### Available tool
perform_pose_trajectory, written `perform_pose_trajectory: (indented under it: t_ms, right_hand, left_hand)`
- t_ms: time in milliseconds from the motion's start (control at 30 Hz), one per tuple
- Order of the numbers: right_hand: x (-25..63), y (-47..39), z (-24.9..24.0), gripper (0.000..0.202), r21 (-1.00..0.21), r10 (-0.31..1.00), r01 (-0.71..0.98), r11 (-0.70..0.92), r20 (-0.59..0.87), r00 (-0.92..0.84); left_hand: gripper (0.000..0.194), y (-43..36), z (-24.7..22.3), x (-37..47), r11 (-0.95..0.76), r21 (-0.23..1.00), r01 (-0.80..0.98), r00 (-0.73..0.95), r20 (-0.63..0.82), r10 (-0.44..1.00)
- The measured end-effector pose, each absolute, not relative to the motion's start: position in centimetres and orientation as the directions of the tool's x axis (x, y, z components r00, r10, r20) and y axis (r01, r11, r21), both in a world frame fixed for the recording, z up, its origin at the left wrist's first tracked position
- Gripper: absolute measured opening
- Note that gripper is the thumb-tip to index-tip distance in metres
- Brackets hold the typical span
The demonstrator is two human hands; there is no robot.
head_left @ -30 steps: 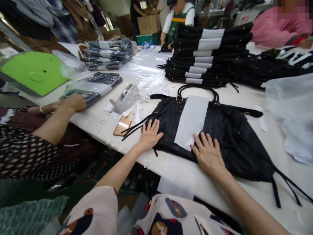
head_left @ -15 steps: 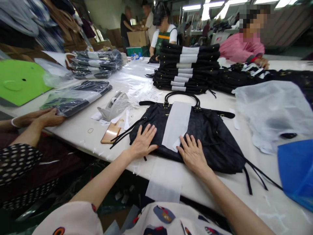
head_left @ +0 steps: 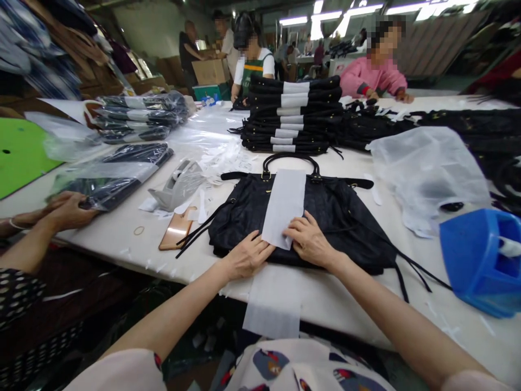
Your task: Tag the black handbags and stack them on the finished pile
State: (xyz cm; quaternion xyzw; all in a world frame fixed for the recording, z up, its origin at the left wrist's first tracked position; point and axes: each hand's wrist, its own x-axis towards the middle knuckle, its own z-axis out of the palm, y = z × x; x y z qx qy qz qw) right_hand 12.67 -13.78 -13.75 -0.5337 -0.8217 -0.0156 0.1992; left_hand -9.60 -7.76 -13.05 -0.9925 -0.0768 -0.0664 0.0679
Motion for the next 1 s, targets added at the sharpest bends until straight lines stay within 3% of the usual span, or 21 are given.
perform_pose_trajectory:
  t_ms: [133,267,433,500,600,667,767,833,1000]
  right_hand:
    - [13.0,-14.1,-14.2,0.026,-0.137,0.815,0.845,0.517,0.380,-0.437]
    - [13.2,-14.7,-14.8,0.028,-0.064,0.820,0.874,0.481,0.384,-0.423]
    - [13.1,-14.6,-14.8,0.028,-0.068,0.842,0.886,0.459,0.352,-0.409]
    - [12.8,-15.7,-14.5,0.030,-0.086,0.838,0.879,0.469,0.358,-0.412]
    - [12.0,-19.3,-14.1,0.037,-0.141,0.785,0.808,0.573,0.379,-0.490]
    - [11.3,-22.0,-14.2,0.049,-0.229,0.733,0.701,0.676,0.312,-0.605]
    - [10.7,-24.7,-14.8,0.063,-0.374,0.759,0.674,0.637,0.152,-0.633]
    - [10.3,-25.0,-15.4,0.067,-0.409,0.787,0.695,0.591,0.102,-0.609]
    - [8.6,-23.6,-16.0,0.050,-0.376,0.808,0.718,0.586,0.196,-0.556]
  left_hand:
    - [0.038,-8.3,-14.9,-10.5,-0.963,-0.050,0.263,0.911,0.342,0.231]
    - [0.052,-8.9,-15.2,-10.7,-0.926,-0.040,0.375,0.803,0.514,0.303]
    - [0.049,-9.8,-13.4,-8.8,-0.924,-0.208,0.320,0.932,0.243,0.268]
    - [0.044,-10.1,-13.4,-7.9,-0.919,-0.272,0.285,0.951,0.197,0.237]
    - [0.040,-10.1,-14.4,-7.1,-0.898,-0.348,0.268,0.959,0.185,0.215]
    - [0.039,-10.0,-15.3,-6.9,-0.889,-0.373,0.266,0.959,0.197,0.205]
    - [0.035,-9.6,-16.0,-6.6,-0.871,-0.409,0.274,0.953,0.237,0.188]
    - [0.031,-9.5,-16.1,-6.3,-0.854,-0.430,0.293,0.946,0.257,0.196]
    - [0.026,-9.3,-15.4,-5.5,-0.844,-0.458,0.280,0.950,0.256,0.176]
